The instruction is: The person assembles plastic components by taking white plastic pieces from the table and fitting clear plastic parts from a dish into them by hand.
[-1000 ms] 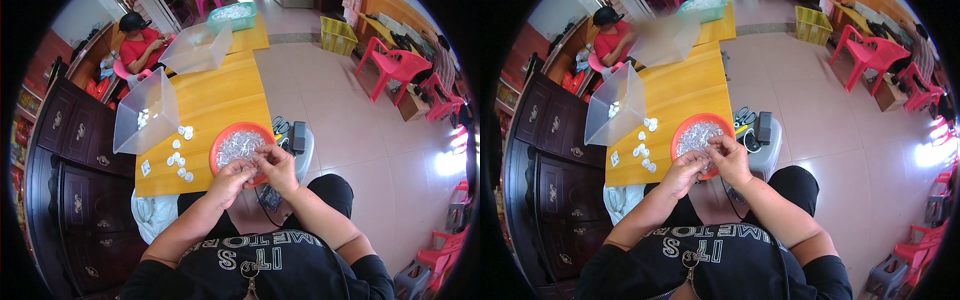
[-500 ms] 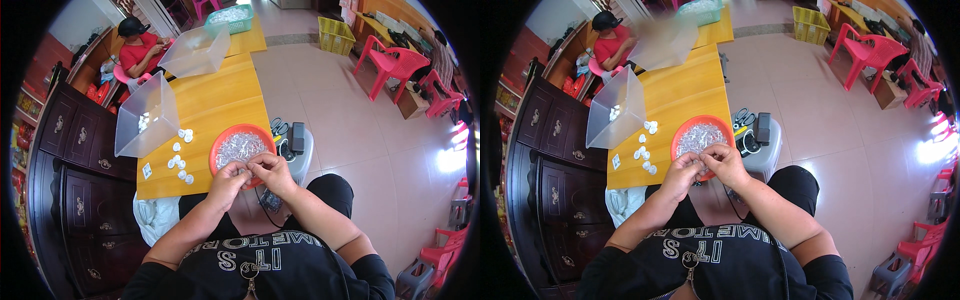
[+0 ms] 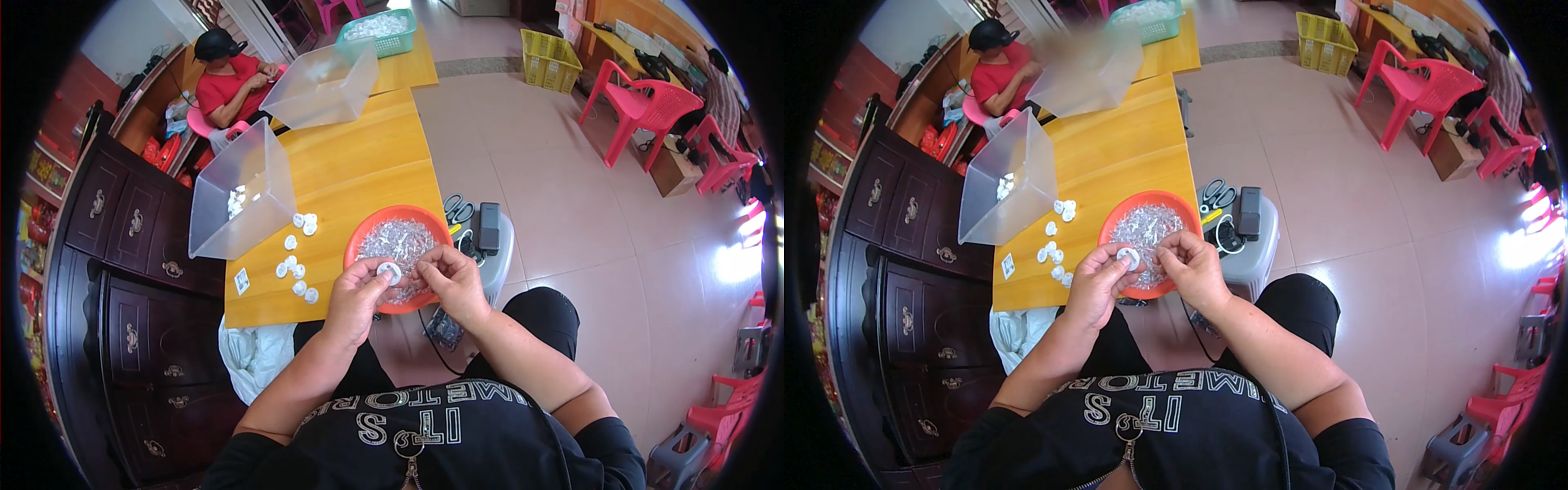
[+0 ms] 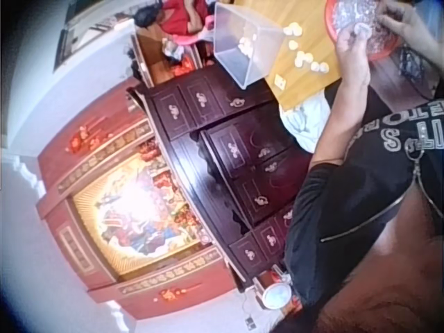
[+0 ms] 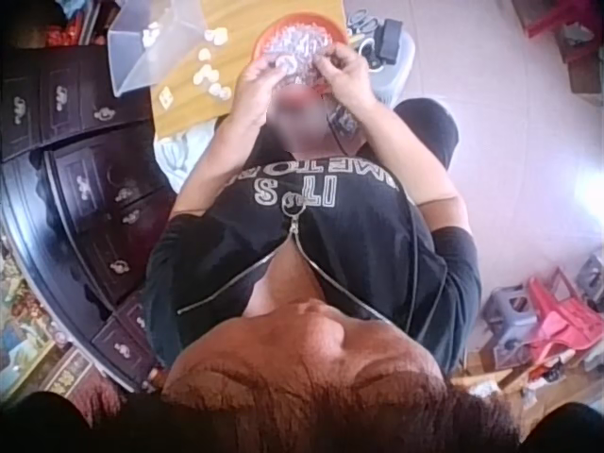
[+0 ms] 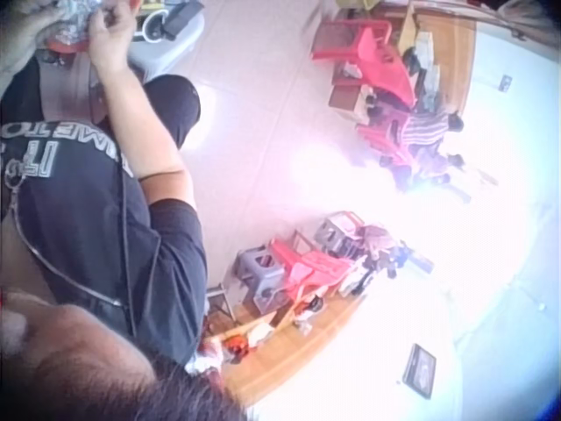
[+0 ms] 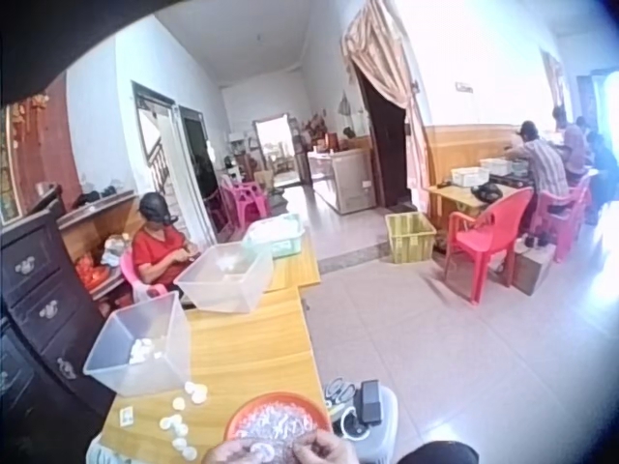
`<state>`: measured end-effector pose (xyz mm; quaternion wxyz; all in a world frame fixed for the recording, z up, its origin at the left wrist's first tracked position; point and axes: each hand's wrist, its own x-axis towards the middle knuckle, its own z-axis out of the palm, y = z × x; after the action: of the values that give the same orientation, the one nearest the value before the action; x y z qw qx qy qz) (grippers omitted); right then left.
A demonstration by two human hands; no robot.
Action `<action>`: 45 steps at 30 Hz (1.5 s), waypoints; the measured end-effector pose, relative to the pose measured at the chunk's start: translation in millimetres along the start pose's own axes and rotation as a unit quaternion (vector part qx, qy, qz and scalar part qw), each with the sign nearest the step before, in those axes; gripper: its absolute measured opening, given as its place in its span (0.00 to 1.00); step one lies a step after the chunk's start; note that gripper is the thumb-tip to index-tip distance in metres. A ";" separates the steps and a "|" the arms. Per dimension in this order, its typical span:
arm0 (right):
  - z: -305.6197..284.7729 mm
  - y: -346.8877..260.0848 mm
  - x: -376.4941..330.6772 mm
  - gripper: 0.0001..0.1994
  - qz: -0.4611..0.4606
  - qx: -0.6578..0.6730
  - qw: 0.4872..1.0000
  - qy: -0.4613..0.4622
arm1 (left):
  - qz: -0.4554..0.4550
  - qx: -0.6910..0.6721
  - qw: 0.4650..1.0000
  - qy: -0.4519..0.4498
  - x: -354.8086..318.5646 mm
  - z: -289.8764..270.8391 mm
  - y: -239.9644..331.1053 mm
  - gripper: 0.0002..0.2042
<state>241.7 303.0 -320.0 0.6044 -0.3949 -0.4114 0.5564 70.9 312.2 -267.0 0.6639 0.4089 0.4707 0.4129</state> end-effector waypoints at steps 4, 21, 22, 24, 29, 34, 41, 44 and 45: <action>0.5 -3.2 -1.4 0.01 0.009 -0.011 1.000 -0.003 | 0.010 0.021 1.000 0.001 2.2 -4.2 -1.8 0.08; 2.3 -4.6 -6.6 0.01 -0.014 -0.039 0.998 -0.042 | 0.031 -0.074 0.994 -0.079 1.8 -3.5 -6.2 0.10; 2.5 -4.3 -6.7 0.01 -0.014 -0.039 0.998 -0.042 | 0.031 -0.074 0.994 -0.080 1.2 -1.6 -5.2 0.10; 3.0 -4.0 -6.9 0.01 -0.013 -0.015 0.999 -0.049 | 0.052 -0.040 0.996 -0.058 0.1 1.1 -3.5 0.13; 3.9 -6.2 -7.5 0.02 -0.019 -0.015 0.999 -0.047 | 0.040 -0.003 0.998 -0.054 1.6 -3.5 -4.8 0.17; 3.1 -8.2 -7.3 0.02 -0.022 -0.008 0.999 -0.045 | 0.053 0.013 0.998 -0.044 3.0 -3.6 -7.0 0.16; 1.8 0.8 -7.2 0.03 -0.026 -0.027 0.998 -0.056 | 0.084 0.096 0.991 -0.051 -1.7 0.3 -2.6 0.16; 3.6 1.8 -8.1 0.03 -0.026 -0.043 0.997 -0.064 | 0.098 0.105 0.988 -0.057 -2.8 0.3 -2.5 0.16; 4.0 1.5 -8.2 0.03 -0.027 -0.036 0.997 -0.068 | 0.107 0.110 0.986 -0.059 -3.2 1.2 -1.7 0.16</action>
<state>237.0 295.0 -320.4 0.5748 -0.3663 -0.4820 0.5505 71.6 308.5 -267.4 0.5938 0.5509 0.4268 0.4022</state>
